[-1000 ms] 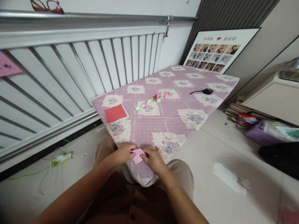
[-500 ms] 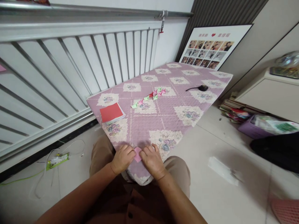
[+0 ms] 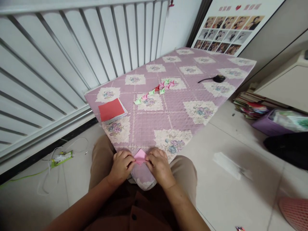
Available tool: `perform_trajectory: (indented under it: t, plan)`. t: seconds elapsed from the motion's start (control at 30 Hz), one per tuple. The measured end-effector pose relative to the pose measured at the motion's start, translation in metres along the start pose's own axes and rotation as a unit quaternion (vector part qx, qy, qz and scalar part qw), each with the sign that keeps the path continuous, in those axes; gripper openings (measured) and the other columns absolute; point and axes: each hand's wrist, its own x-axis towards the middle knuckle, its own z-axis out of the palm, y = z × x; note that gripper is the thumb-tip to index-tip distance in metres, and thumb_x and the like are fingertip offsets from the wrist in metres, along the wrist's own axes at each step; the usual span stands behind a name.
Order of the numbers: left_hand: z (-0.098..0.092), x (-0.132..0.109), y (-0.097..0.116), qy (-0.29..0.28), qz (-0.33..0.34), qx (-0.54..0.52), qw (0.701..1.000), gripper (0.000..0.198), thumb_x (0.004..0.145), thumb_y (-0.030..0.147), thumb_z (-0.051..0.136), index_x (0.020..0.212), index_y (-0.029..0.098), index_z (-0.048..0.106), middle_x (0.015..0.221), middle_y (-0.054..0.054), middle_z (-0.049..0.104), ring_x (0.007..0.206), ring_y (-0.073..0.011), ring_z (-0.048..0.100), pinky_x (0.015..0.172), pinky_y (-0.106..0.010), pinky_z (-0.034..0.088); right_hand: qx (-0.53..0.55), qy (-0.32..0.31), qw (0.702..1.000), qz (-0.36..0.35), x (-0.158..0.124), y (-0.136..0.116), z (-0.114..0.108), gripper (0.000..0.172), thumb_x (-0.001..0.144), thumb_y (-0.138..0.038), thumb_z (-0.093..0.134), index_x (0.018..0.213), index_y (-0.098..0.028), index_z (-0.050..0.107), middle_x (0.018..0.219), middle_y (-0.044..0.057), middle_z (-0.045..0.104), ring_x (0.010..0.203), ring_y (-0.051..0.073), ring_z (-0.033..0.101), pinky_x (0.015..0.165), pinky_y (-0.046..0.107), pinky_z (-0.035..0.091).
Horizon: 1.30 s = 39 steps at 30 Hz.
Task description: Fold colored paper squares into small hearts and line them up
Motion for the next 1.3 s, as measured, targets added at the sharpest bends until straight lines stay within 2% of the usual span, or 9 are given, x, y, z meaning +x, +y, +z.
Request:
perform_trajectory:
  t: [0.17,0.57,1.1,1.3]
  plan:
    - [-0.002,-0.001,0.002,-0.001,-0.055,-0.011,0.998,0.008,0.083,0.025,0.063,0.077,0.024,0.067,0.09,-0.001,0.064,0.091,-0.0195,0.051,0.082,-0.038,0.031,0.02,0.024,1.0,0.002,-0.003,0.005,0.003,0.01,0.085,-0.028,0.061,0.077,-0.021,0.062,0.087,0.004,0.059,0.09,0.021,0.052,0.08,0.035,0.038]
    - [-0.009,0.011,0.007,-0.054,-0.099,0.019,0.993,0.018,0.088,0.033,0.055,0.078,0.023,0.066,0.089,-0.003,0.062,0.092,-0.0219,0.051,0.081,-0.038,0.031,-0.035,0.053,0.996,0.063,0.001,-0.001,0.006,0.027,0.089,-0.037,0.055,0.069,-0.02,0.061,0.084,0.005,0.057,0.089,0.022,0.051,0.08,0.035,0.036]
    - [-0.023,0.029,0.015,-0.14,-0.124,0.062,0.98,0.021,0.085,0.034,0.055,0.07,0.02,0.061,0.086,-0.003,0.063,0.091,-0.0229,0.052,0.079,-0.038,0.03,-0.084,0.037,0.991,0.1,0.007,-0.002,0.006,0.033,0.085,-0.042,0.06,0.063,-0.019,0.057,0.076,0.004,0.055,0.084,0.021,0.048,0.077,0.034,0.032]
    - [-0.026,0.034,0.013,-0.165,-0.114,0.072,0.977,0.021,0.085,0.034,0.053,0.071,0.02,0.062,0.086,-0.003,0.063,0.091,-0.0235,0.052,0.079,-0.039,0.031,-0.094,0.025,0.99,0.106,0.008,-0.003,0.005,0.031,0.083,-0.041,0.064,0.061,-0.02,0.056,0.075,0.003,0.055,0.084,0.021,0.047,0.076,0.034,0.03]
